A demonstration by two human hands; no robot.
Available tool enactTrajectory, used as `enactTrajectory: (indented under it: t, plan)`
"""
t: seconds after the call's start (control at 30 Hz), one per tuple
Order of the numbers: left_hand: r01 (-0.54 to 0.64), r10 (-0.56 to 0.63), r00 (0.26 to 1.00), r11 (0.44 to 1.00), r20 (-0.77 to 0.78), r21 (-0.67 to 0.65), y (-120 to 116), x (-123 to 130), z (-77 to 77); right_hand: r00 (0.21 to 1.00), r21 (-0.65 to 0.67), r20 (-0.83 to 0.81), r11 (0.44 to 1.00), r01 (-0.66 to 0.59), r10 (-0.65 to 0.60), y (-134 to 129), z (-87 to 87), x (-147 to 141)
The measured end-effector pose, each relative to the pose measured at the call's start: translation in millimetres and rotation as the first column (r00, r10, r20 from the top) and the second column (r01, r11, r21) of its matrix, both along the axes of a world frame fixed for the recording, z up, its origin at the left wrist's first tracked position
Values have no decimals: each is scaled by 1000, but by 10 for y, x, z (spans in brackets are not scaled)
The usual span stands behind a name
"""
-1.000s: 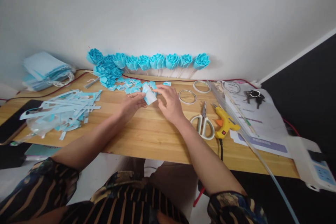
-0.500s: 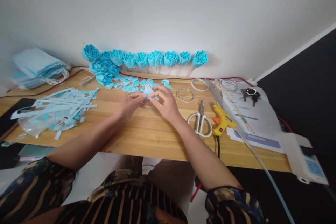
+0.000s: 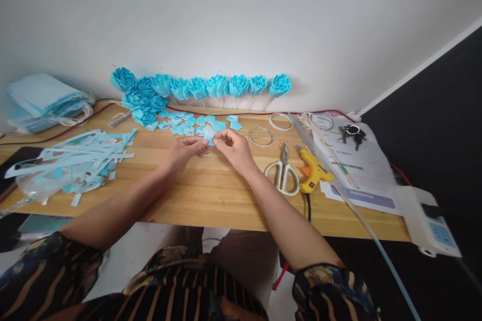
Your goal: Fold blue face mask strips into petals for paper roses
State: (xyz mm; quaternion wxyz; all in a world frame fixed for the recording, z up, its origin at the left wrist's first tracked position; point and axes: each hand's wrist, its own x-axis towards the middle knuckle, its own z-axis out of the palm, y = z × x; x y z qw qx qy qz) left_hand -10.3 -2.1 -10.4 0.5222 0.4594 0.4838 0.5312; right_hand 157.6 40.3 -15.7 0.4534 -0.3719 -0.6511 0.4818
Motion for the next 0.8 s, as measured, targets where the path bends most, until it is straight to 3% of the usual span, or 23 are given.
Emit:
enactTrajectory:
  t: [0.3, 0.5, 0.8]
  plan:
    - [-13, 13, 998, 1000, -69, 8, 25, -12, -5, 993, -101, -57, 989, -111, 106, -25, 54, 1]
    - [3, 4, 988, 999, -157, 43, 31, -1, -49, 993, -107, -47, 988, -114, 110, -2, 14, 2]
    - [6, -7, 1000, 999, 11, 48, 45, -25, -45, 982, -152, -92, 972, -180, 168, -33, 60, 2]
